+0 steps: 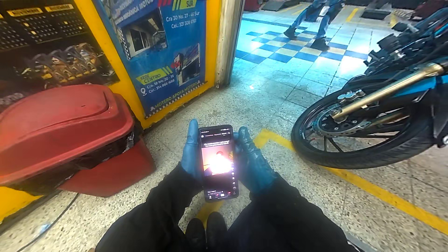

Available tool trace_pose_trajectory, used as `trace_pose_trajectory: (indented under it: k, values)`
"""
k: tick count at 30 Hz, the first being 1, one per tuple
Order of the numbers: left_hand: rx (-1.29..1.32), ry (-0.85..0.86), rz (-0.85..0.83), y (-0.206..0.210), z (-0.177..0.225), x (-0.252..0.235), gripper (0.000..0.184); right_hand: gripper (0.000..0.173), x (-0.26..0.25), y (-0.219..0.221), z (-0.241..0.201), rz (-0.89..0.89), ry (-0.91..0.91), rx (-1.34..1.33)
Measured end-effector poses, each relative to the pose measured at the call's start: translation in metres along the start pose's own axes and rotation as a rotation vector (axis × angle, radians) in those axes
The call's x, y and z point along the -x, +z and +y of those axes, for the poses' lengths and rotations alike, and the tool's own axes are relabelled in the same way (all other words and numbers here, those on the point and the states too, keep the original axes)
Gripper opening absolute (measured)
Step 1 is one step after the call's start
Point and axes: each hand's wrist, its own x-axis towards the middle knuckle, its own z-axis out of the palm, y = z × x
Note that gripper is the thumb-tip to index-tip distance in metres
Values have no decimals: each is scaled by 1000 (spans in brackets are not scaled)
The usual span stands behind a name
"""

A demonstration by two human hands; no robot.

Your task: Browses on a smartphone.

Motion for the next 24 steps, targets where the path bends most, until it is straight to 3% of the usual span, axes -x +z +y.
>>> trace_pose_trajectory:
  k: [24]
  values:
    - [99,-54,-75,2,0,-4,89,60,0,-6,0,-22,-11,13]
